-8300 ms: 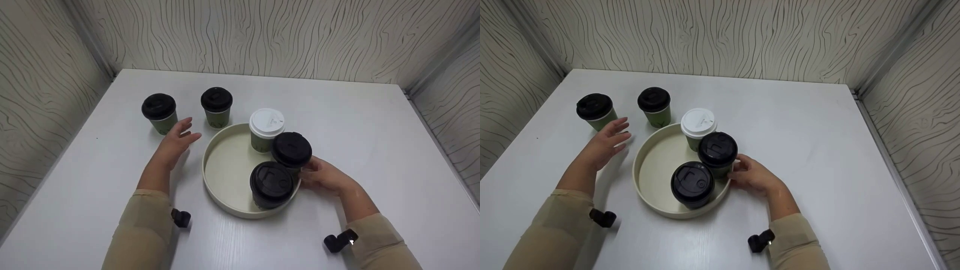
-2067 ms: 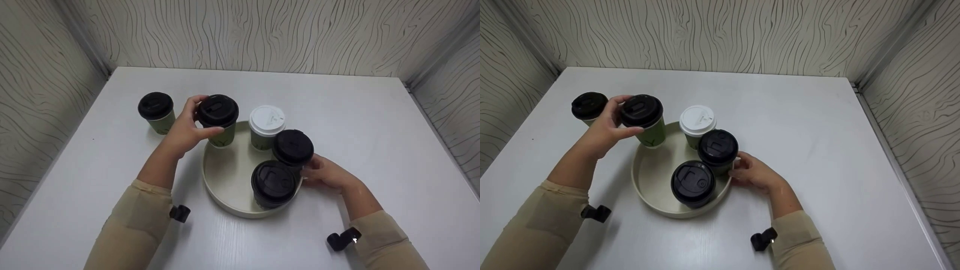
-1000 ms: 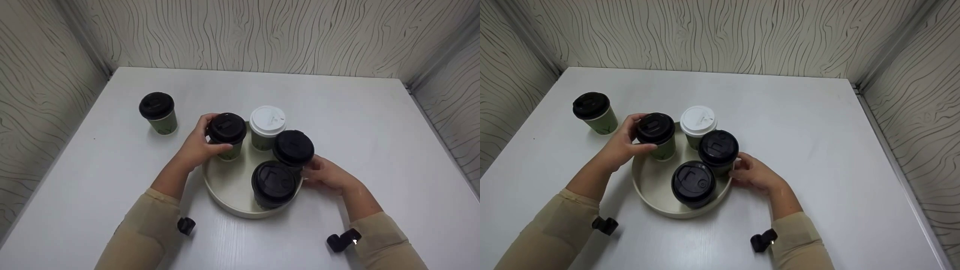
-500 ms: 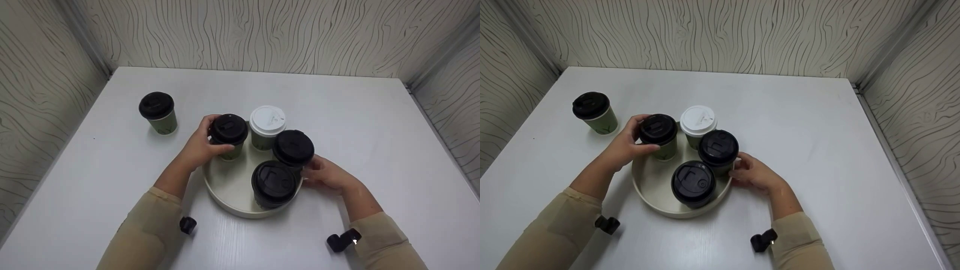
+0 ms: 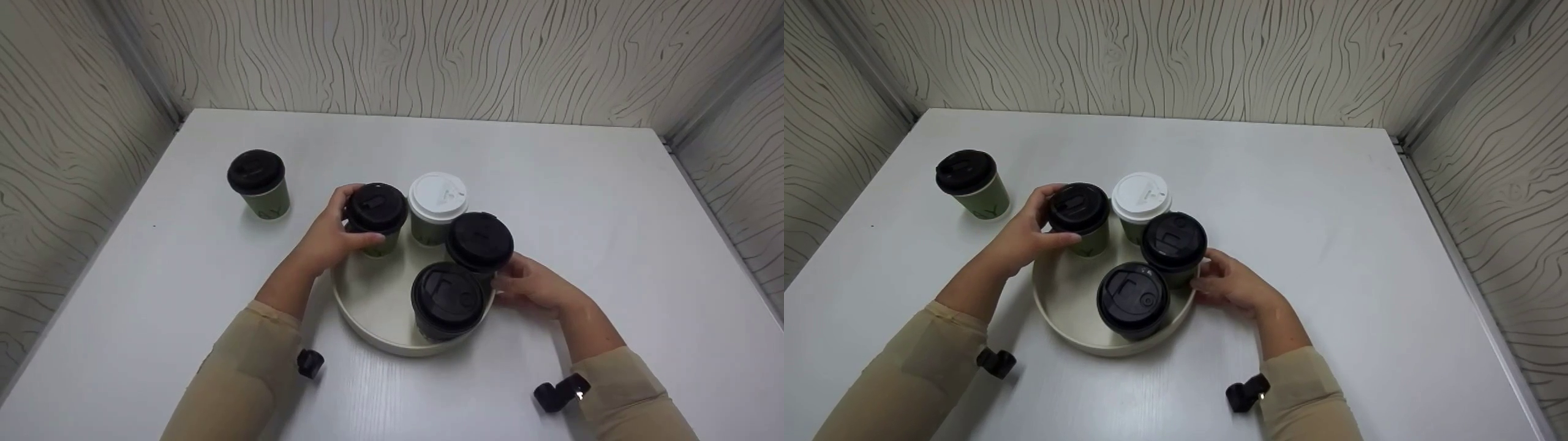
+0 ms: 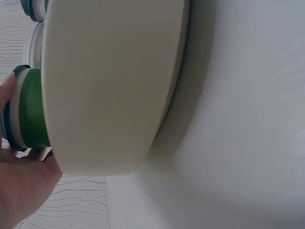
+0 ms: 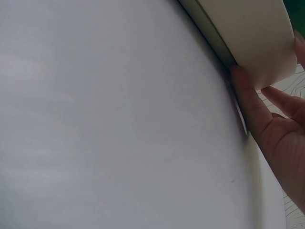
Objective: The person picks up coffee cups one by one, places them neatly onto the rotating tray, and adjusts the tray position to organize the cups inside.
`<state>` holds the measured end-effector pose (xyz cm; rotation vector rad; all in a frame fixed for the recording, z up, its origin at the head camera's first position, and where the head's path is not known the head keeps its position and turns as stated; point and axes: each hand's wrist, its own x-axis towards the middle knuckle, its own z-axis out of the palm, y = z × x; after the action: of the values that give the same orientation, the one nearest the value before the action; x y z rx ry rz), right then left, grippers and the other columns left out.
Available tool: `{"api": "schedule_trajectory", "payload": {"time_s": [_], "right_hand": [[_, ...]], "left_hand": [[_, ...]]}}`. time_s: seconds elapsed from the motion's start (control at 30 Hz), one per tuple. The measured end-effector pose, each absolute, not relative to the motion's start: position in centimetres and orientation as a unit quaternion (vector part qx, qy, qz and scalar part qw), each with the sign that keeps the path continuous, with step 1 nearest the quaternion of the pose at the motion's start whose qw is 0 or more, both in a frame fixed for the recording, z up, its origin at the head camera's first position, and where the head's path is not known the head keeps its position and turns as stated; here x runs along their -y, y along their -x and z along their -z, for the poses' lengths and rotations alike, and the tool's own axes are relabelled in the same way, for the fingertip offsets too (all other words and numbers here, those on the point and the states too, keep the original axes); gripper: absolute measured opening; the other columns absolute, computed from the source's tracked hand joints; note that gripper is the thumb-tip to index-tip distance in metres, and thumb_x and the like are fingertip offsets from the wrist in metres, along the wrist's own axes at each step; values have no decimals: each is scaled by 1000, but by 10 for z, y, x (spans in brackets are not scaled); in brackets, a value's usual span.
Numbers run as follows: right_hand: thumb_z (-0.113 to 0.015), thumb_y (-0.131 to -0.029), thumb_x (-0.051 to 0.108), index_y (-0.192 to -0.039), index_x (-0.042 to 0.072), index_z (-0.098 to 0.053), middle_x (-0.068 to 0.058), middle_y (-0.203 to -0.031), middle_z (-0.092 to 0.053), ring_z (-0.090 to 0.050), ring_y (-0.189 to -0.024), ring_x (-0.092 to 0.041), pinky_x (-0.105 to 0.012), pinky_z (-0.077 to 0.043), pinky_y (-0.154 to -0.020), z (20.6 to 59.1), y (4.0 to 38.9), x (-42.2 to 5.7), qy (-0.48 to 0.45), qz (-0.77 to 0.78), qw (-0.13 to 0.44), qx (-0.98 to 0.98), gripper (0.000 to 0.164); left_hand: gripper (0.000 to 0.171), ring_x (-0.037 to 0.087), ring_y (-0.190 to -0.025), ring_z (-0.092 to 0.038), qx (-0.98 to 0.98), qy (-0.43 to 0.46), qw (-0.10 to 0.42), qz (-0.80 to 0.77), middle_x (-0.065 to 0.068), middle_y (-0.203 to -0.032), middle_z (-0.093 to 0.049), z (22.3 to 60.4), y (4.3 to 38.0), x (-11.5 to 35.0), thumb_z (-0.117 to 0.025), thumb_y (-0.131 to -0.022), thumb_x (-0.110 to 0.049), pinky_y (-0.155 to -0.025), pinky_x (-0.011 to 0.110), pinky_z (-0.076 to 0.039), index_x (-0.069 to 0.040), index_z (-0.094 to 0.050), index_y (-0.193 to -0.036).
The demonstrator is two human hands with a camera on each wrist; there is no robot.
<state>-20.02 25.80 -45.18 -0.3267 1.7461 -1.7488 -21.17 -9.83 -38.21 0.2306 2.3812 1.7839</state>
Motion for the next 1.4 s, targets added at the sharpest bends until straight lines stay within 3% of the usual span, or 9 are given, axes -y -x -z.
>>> {"api": "schedule_trajectory", "payload": {"time_s": [0.3, 0.57, 0.87, 1.1, 1.4], "right_hand": [[-57, -87, 1, -141, -1, -22, -7, -124, -47, -53, -107, -17, -39, -45, -90, 451, 200, -257, 120, 662, 314, -670, 64], [-58, -86, 3, -141, 2, -26, -6, -126, -47, -51, -107, -15, -37, -45, -91, 449, 201, -257, 127, 651, 314, -679, 64], [-58, -86, 2, -141, 0, -24, -9, -128, -45, -51, -110, -16, -39, -45, -91, 448, 201, -257, 124, 649, 311, -683, 65], [-58, -86, 2, -142, 0, -23, -11, -130, -43, -51, -110, -17, -39, -44, -91, 449, 202, -257, 120, 650, 314, -682, 66], [-60, -85, 2, -142, 2, -23, -11, -132, -41, -50, -111, -17, -39, -44, -91, 450, 200, -256, 113, 655, 313, -679, 68]], "left_hand": [[88, 23, -128, -35, -799, -73, 62, -593, 0, -135, -40, 393, 220, 98, -83, -65, -26, -107, 43, -23, -25, -31, -135], [88, 22, -128, -35, -794, -71, 70, -599, -2, -137, -38, 390, 220, 98, -82, -67, -20, -107, 45, -23, -25, -29, -137], [97, 27, -129, -33, -803, -57, 78, -588, 6, -138, -36, 388, 219, 102, -83, -65, -24, -106, 45, -24, -30, -24, -141], [97, 25, -129, -33, -800, -64, 75, -592, 6, -139, -35, 382, 216, 108, -82, -66, -26, -103, 39, -32, -30, -22, -142], [96, 29, -131, -31, -785, -74, 64, -611, 11, -143, -31, 378, 213, 118, -80, -69, -25, -102, 44, -32, -29, -19, -143]]}}
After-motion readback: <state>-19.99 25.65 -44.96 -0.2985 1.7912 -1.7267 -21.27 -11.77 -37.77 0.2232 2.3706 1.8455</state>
